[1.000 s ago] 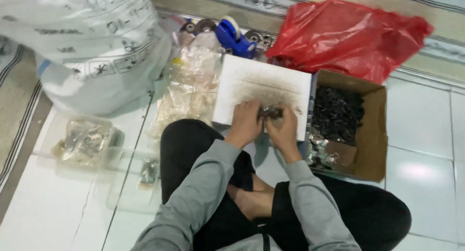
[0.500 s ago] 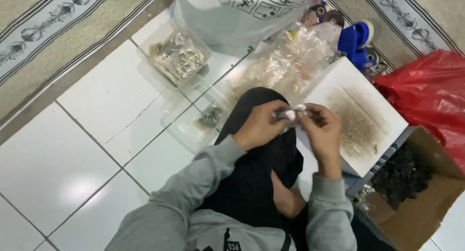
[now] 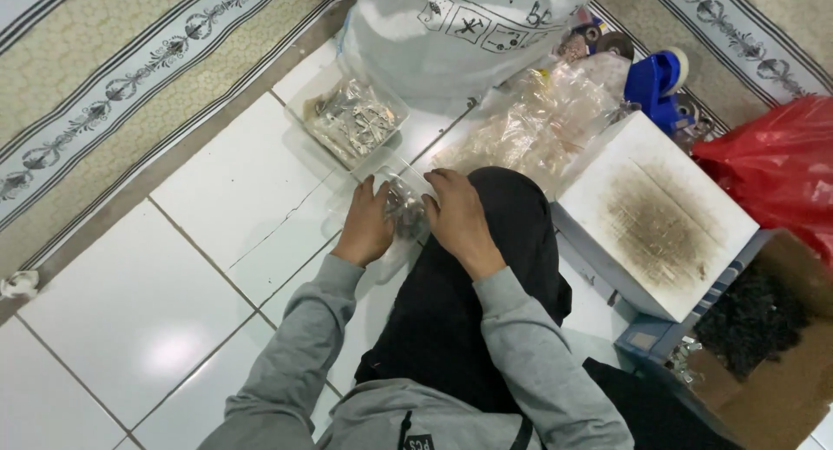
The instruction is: The person sorts small metal and plastic hardware components from a large box into small plastic bags by hand while sitting on the floor.
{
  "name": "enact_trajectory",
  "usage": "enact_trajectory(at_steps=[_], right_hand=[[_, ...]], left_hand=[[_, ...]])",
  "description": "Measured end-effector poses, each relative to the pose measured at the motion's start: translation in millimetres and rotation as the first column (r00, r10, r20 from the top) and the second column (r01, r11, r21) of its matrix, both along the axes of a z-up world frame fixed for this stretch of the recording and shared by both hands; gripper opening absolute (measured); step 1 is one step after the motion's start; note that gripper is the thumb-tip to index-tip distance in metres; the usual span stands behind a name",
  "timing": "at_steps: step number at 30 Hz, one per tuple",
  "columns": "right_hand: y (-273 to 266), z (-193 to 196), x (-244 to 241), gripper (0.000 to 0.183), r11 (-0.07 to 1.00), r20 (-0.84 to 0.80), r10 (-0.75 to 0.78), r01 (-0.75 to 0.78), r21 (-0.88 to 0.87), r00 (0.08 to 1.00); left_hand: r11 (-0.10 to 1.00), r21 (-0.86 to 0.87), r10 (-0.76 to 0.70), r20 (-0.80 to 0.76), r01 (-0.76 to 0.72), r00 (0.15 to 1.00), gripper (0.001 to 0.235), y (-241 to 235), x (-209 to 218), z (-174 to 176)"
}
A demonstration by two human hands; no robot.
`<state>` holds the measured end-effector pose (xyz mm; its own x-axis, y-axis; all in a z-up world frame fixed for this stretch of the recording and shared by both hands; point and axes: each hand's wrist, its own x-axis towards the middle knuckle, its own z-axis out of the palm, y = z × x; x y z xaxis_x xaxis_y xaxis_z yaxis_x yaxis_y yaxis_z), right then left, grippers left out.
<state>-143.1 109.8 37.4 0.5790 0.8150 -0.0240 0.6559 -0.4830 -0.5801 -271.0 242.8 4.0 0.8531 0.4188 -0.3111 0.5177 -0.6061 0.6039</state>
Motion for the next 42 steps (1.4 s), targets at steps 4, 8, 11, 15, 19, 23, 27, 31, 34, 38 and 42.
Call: enact_trajectory(at_steps=[4, 8, 11, 15, 19, 23, 27, 31, 34, 38, 42], right_hand=[[-40.4, 16.4, -6.5, 0.037, 0.997, 0.137, -0.039, 0.048, -0.066, 0.990], [-79.8, 18.8, -22.0, 0.054, 0.987, 0.262, -0.040, 0.079, -0.139, 0.964], [-108.0, -1.3, -26.6, 0.059, 0.995, 0.275, -0.070, 0.086, -0.046, 0.959], [-139.2, -8.7, -36.4, 0.061, 0.999, 0.308, -0.039, 0.032, 0.028, 0.951], [-192.3, 4.8, -32.5, 0.059, 0.994, 0.205, -0.080, 0.063, 0.092, 0.975], [-264.2, 31.2, 0.1, 0.043, 0.991, 0.017, -0.136, 0.136, 0.002, 0.991], [-374.9, 30.7, 50.2, 0.032, 0.804, 0.028, -0.538, 0.523, -0.282, 0.843], [-505.6, -49.5, 81.3, 0.023, 0.581, 0.103, -0.741, 0.710, -0.398, 0.664], [-549.0, -118.5, 89.7, 0.038, 0.467, 0.071, -0.820, 0.737, -0.489, 0.567], [-509.6, -145.4, 79.8, 0.032, 0.522, -0.103, -0.819, 0.658, -0.542, 0.565], [-493.7, -156.0, 87.5, 0.029, 0.493, -0.063, -0.818, 0.641, -0.588, 0.571]], left_hand=[[0.946, 0.154, -0.249, -0.212, 0.284, 0.945, 0.056, -16.4, -3.0, -28.0], [0.932, 0.169, -0.241, -0.373, 0.321, 0.896, 0.062, -17.3, 3.5, -52.6], [0.917, 0.265, -0.213, -0.309, 0.299, 0.927, 0.062, -20.5, 11.5, -58.6], [0.975, 0.162, -0.168, 0.068, 0.155, 0.984, 0.062, -42.9, 30.2, -4.1], [0.966, 0.011, -0.254, 0.229, 0.258, 0.940, 0.058, -110.2, 63.3, 44.9], [0.885, 0.379, -0.327, 0.091, 0.271, 0.941, 0.087, -162.0, 92.3, 24.0], [0.743, 0.450, -0.630, 0.218, 0.496, 0.745, 0.050, -211.1, 119.4, 36.0], [0.666, 0.151, -0.727, 0.355, 0.731, 0.588, 0.037, -293.8, 143.2, 56.1], [0.502, 0.114, -0.793, 0.455, 0.857, 0.404, 0.031, -353.2, 160.3, 50.0], [0.298, 0.397, -0.915, 0.379, 0.868, 0.140, 0.026, -421.1, 189.4, 11.7], [0.207, 0.508, -0.966, 0.243, 0.836, 0.091, 0.014, -461.4, 229.0, -13.0]])
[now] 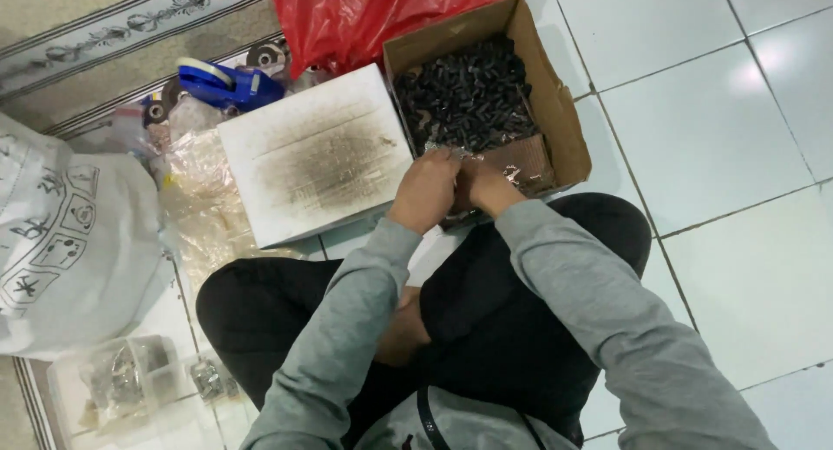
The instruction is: The person sorts small metal and plastic hardware components from a large box into small plastic bags by hand while sitting on the floor.
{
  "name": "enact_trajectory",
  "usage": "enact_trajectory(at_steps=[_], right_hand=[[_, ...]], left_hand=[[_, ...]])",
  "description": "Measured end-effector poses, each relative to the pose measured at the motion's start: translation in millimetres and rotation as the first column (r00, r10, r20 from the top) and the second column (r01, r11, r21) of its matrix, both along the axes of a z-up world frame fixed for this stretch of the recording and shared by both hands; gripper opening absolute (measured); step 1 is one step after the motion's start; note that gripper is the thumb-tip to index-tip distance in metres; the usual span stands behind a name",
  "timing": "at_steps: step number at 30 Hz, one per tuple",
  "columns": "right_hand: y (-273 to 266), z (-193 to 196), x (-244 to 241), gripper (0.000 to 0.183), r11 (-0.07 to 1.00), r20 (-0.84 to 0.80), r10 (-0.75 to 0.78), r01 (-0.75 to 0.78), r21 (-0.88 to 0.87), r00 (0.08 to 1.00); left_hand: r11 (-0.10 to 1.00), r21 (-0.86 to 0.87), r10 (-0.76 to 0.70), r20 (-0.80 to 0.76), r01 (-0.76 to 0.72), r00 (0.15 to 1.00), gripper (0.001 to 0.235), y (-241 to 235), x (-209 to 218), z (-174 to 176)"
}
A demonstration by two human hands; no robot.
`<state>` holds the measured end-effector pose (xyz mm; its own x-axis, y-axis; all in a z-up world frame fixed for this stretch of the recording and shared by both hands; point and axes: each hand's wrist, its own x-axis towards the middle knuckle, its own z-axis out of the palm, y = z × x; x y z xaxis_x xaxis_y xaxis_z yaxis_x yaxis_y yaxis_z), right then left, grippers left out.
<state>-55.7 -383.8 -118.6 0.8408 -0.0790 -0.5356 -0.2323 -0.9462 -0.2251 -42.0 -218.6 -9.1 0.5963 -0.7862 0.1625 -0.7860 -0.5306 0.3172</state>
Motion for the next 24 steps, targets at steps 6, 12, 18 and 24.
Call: enact_trajectory(at_steps=[6, 12, 18, 24], right_hand=[[14.7, 2.2, -3.5, 0.035, 1.000, -0.084, 0.012, -0.011, 0.020, 0.996], [21.8, 9.7, -4.4, 0.043, 0.996, -0.150, 0.090, -0.086, 0.028, 0.985], [16.4, 25.0, -3.2, 0.050, 0.991, -0.203, 0.131, -0.134, 0.000, 0.970], [-17.0, 102.4, 1.2, 0.055, 0.974, -0.200, 0.018, 0.028, 0.225, 0.980]], left_hand=[[0.980, -0.167, 0.053, -0.304, -0.108, 0.951, 0.029, 20.4, 21.1, 26.4], [0.955, -0.245, 0.057, -0.405, -0.168, 0.913, 0.023, 22.3, 14.3, 43.0], [0.938, -0.267, 0.021, -0.596, -0.222, 0.803, 0.028, 14.1, 14.1, 58.2], [0.904, -0.229, 0.073, -0.749, -0.361, 0.659, 0.031, 7.4, 16.6, 36.7]])
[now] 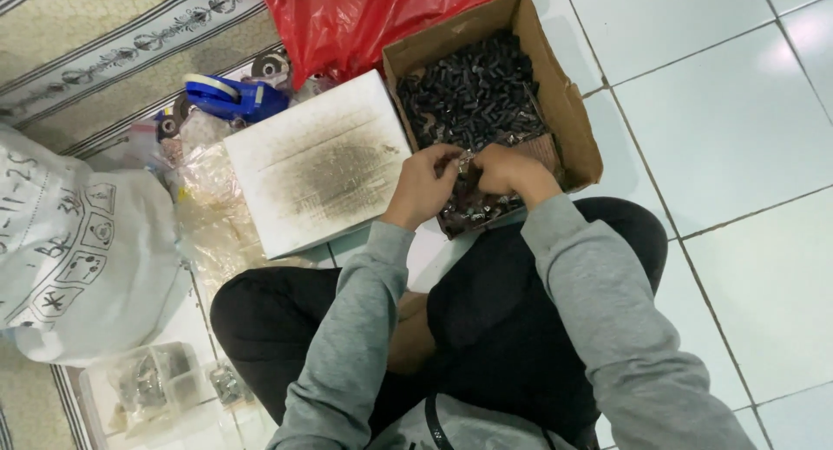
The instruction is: The person sorts small metal and plastic hardware components from a large box into small plastic bags by hand while sitting on the floor.
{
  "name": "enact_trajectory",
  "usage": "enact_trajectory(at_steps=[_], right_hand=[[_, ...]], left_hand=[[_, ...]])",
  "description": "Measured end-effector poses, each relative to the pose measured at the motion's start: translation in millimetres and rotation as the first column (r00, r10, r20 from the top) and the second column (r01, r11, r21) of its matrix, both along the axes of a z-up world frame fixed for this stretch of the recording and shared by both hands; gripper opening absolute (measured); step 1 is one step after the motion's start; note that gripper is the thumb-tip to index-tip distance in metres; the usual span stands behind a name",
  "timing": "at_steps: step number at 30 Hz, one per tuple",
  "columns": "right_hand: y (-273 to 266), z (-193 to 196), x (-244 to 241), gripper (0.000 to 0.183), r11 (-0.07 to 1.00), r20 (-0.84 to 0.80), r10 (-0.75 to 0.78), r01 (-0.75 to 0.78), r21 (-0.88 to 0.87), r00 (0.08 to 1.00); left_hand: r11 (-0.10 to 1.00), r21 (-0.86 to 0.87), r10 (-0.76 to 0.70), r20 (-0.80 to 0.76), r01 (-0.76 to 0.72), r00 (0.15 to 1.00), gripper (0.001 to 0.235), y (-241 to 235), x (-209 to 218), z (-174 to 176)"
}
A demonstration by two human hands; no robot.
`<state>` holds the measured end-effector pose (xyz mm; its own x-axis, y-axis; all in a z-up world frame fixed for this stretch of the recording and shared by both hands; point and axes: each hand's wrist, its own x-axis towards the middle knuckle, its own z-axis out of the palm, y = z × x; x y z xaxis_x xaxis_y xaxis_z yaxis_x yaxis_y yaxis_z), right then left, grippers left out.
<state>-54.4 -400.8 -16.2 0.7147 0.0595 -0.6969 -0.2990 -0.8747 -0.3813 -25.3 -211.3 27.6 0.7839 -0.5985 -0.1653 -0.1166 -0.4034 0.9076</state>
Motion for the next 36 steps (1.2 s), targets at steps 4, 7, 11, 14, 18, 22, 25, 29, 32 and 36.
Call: enact_trajectory(at_steps=[4, 7, 11, 14, 18, 22, 25, 29, 32, 36], right_hand=[[-11.3, 54.3, -6.9, 0.034, 0.822, -0.103, -0.354, 0.362, 0.440, 0.930], [-13.7, 70.9, -9.8, 0.029, 0.680, -0.153, -0.459, 0.457, 0.574, 0.875], [-9.4, 52.4, -6.1, 0.026, 0.800, 0.051, -0.420, 0.343, 0.492, 0.906], [-1.6, 70.4, -8.6, 0.024, 0.847, 0.138, -0.408, 0.317, 0.426, 0.903], [-8.7, 77.0, -7.8, 0.022, 0.855, 0.172, -0.411, 0.313, 0.413, 0.895], [-19.5, 55.4, -6.9, 0.021, 0.895, 0.241, -0.398, 0.317, 0.314, 0.885], [-9.7, 45.8, -4.4, 0.033, 0.901, 0.197, -0.385, 0.321, 0.292, 0.902], [6.3, 51.8, -3.9, 0.051, 0.839, 0.175, -0.411, 0.296, 0.457, 0.895], [12.1, 43.5, -2.7, 0.046, 0.856, 0.227, -0.400, 0.275, 0.437, 0.888], [13.6, 48.4, -5.9, 0.039, 0.859, 0.301, -0.418, 0.265, 0.439, 0.857]], left_hand=[[0.993, 0.114, 0.056, -0.156, -0.039, 0.986, 0.042, -13.2, -0.9, 5.6], [0.988, 0.052, 0.149, -0.537, -0.144, 0.830, 0.065, -25.7, -24.1, 59.2], [0.831, -0.211, 0.084, -0.867, -0.515, 0.491, 0.043, -32.2, -26.0, 29.5], [0.751, -0.209, 0.115, -0.892, -0.626, 0.436, 0.035, -35.9, -24.3, -0.5], [0.728, -0.173, 0.177, -0.887, -0.664, 0.426, 0.037, -33.5, -25.1, 10.5], [0.783, -0.141, 0.256, -0.815, -0.606, 0.520, 0.028, -35.9, -21.1, 5.1], [0.858, 0.007, 0.349, -0.744, -0.514, 0.571, 0.071, -31.1, -23.0, 44.1], [0.812, -0.104, 0.255, -0.821, -0.574, 0.511, 0.043, -18.3, -5.5, -15.8], [0.881, -0.100, 0.227, -0.768, -0.462, 0.599, 0.052, -15.3, -6.3, -10.8], [0.884, -0.166, 0.189, -0.728, -0.437, 0.659, 0.039, -12.9, -10.0, -20.2]])
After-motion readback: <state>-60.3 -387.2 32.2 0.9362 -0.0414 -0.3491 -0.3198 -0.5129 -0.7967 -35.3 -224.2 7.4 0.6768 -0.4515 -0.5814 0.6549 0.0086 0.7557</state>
